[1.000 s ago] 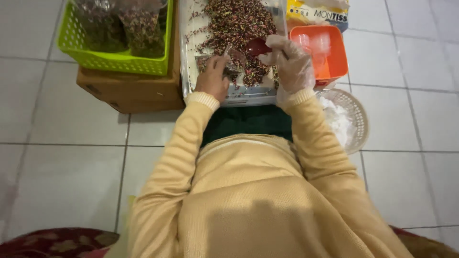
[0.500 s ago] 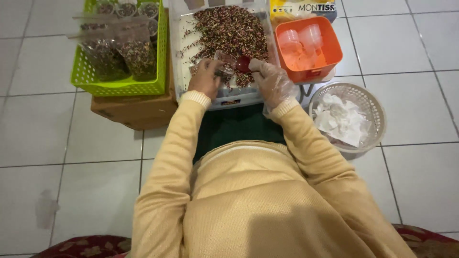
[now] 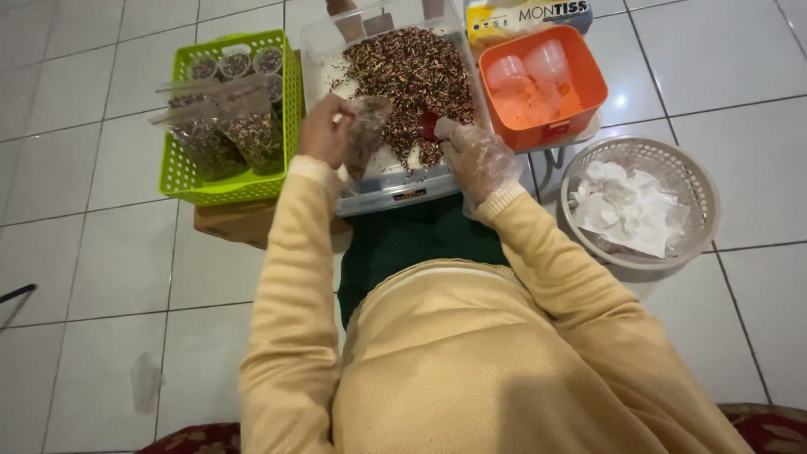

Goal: The person scoops multicolored sprinkles from a large tray using a small red spoon and pours them into a small plastic bag.

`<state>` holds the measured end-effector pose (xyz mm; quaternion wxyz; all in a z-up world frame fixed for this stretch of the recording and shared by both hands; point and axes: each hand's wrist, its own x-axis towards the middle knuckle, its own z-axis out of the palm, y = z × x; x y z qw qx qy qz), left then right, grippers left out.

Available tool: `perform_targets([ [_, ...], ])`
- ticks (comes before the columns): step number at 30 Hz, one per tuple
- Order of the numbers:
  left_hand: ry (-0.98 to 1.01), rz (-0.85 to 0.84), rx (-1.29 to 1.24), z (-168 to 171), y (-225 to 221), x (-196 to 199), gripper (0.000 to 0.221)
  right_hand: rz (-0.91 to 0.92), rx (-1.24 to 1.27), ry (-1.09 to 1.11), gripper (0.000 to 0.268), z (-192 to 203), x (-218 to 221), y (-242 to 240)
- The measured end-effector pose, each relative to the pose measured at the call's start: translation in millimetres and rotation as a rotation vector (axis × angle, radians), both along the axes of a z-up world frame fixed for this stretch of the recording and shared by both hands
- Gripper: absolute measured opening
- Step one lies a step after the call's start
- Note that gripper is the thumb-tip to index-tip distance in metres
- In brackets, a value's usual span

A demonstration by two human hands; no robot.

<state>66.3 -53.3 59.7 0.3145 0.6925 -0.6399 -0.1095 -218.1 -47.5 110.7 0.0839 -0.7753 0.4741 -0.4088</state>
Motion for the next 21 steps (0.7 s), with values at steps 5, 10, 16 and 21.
perform_targets([
  [5,0.27,0.215,0.012,67.7,22.9,-15.7,0.012,0.007,0.02,-0.033,0.01,-4.0,-1.3,-5.5],
  [10,0.252,0.036,-0.138,34.3,14.2,-1.3,0.016,0.016,0.009,-0.052,0.01,-2.4,-4.2,-2.9],
  [16,0.113,0.014,-0.262,5.4,12.9,6.1,0.011,0.029,0.004,-0.052,0.01,-3.3,-6.2,-2.1],
  [21,0.239,0.095,-0.221,-15.4,22.6,-7.6,0.006,0.042,0.014,-0.042,0.009,-8.1,-3.9,-4.5],
])
